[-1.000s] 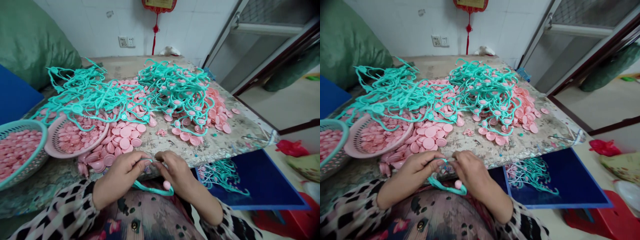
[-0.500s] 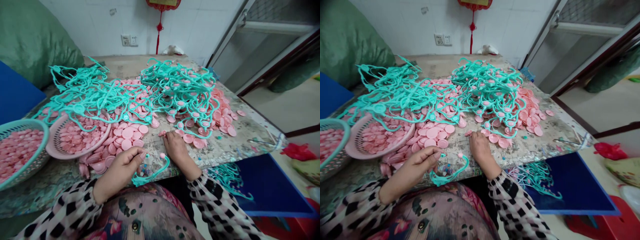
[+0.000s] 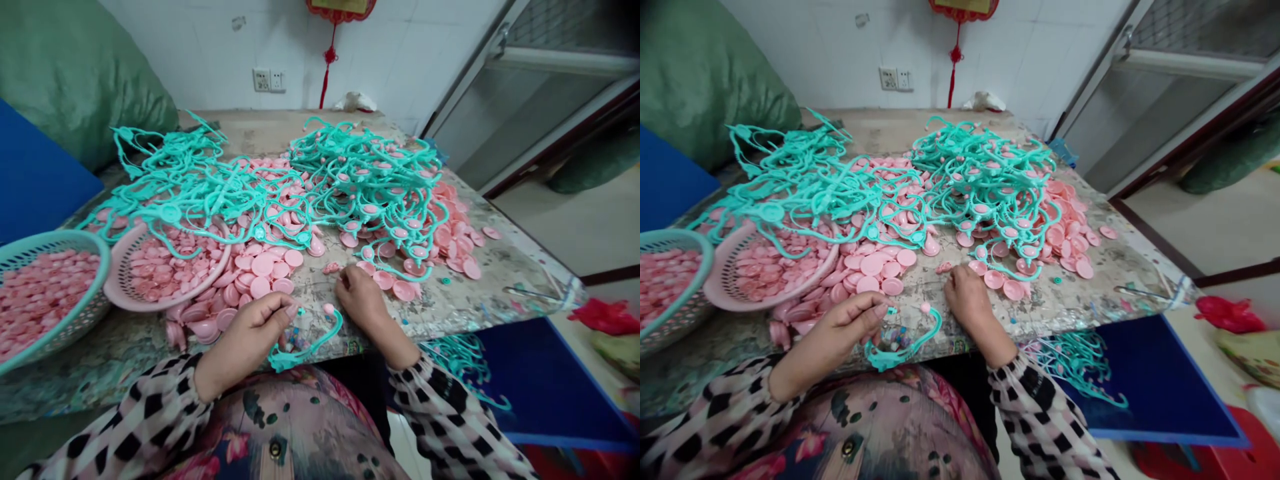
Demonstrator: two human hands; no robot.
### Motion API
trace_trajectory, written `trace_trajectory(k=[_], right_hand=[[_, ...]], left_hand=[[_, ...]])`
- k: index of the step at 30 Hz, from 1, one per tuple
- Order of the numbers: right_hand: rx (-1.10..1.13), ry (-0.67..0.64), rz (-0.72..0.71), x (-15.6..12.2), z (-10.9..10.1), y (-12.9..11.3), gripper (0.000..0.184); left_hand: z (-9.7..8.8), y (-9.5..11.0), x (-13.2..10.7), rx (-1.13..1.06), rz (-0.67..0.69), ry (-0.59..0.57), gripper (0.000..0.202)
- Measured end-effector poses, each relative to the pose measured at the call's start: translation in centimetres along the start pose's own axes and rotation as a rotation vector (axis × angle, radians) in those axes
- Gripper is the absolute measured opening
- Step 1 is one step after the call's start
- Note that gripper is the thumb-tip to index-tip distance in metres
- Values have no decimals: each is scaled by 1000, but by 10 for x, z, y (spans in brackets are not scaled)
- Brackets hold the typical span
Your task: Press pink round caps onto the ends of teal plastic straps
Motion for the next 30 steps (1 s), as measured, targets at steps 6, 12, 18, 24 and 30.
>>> trace_trajectory(k=[6,12,18,24,30], right_hand=[[904,10,209,-21,-23,19,25],[1444,-205,195,-29,-47,-29,20],[929,0,-194,-38,-103,-73,7],[507,146,-516,-51,-118,-103,13],[445,141,-548,-51,-113,-109,18]], left_hand=[[-8,-1,-5,-42,32,42,26],[7,9,-8,6,70,-39,24],[3,17,-15,-65,129,-8,24],[4,24,-23,64,164,32,23],[6,34,-25,293,224,76,23]])
Point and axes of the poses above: each hand's wrist, its own x-axis towards the middle knuckle, its own z-axis out of the palm, y = z × x, the point moved 10 cm from there along x, towards the middle knuckle, and after that the axes turned 10 degrees about -x, right-handed, at the moved point
